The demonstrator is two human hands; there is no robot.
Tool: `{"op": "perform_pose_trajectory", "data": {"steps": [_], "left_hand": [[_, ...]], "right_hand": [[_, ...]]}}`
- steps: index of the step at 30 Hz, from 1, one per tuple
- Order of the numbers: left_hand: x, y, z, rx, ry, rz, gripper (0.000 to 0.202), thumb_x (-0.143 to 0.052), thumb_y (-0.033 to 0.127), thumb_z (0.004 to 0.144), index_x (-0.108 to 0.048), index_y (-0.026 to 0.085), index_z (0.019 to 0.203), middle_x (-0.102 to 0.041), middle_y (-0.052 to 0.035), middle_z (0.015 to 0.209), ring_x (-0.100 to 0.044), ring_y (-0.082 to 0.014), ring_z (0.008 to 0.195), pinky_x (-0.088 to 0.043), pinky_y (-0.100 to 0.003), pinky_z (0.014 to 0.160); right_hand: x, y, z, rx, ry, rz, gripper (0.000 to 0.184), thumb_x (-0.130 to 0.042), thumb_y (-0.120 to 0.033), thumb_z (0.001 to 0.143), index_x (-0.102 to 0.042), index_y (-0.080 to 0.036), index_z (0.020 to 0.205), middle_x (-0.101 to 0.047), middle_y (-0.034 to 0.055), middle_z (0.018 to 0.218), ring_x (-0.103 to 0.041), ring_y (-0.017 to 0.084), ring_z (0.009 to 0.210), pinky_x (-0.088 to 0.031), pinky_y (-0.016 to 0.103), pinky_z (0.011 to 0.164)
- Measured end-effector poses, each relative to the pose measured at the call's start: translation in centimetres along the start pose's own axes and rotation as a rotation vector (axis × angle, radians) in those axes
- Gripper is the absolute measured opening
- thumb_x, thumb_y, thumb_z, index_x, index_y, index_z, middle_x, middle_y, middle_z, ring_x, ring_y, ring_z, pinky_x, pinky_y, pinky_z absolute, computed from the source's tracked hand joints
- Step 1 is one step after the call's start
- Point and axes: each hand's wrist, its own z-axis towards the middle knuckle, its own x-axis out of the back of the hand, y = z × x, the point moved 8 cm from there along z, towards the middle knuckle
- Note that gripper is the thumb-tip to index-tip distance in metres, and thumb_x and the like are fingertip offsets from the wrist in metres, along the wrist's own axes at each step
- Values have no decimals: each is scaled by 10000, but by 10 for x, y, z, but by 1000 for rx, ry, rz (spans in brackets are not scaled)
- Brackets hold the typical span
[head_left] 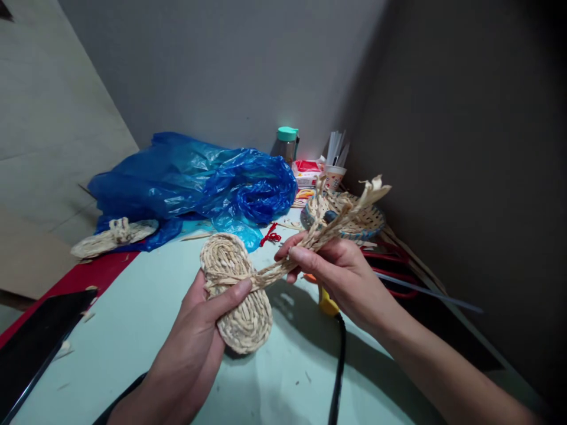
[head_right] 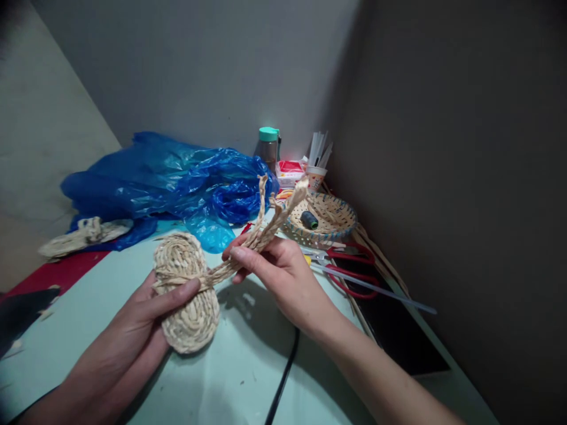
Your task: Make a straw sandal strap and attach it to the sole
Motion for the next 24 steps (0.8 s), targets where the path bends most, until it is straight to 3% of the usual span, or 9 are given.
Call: {"op": "perform_pose_trajectory", "data": {"steps": [6, 12, 20, 24], "left_hand": [[-4, 8, -9, -11, 54, -19, 757, -762, 155, 774, -428, 303, 1438, -764, -76, 1115, -724, -277, 1006, -589, -389, 853], [-3, 6, -6, -16, 25, -72, 749, -743, 150, 808, -410, 355, 1447, -744, -48, 1170, -695, -263, 1088, -549, -398, 938], [-17, 0, -7, 102, -134, -125, 688, -709, 195, 851, -414, 338, 1455, -708, -37, 1260, -633, -263, 1200, -484, -383, 1037], [-18, 6, -10, 117, -176, -205, 668, -667, 200, 872, -399, 300, 1476, -696, -32, 1287, -568, -264, 1280, -453, -361, 1075]], "right_hand": [[1, 5, 1, -18, 38, 67, 145, -662, -300, 906, -729, -177, 868, -638, 17, 895, -621, 109, 722, -511, 227, 713], [0, 5, 0, -38, 62, 60, 153, -652, -297, 913, -725, -164, 891, -654, 26, 895, -627, 108, 735, -510, 220, 715], [15, 4, 1, -11, 148, 66, 170, -667, -318, 906, -725, -160, 882, -670, 18, 872, -622, 91, 688, -493, 191, 649], [23, 8, 4, 2, 169, 43, 200, -647, -352, 926, -731, -170, 930, -693, 28, 927, -627, 93, 707, -499, 205, 689]]}}
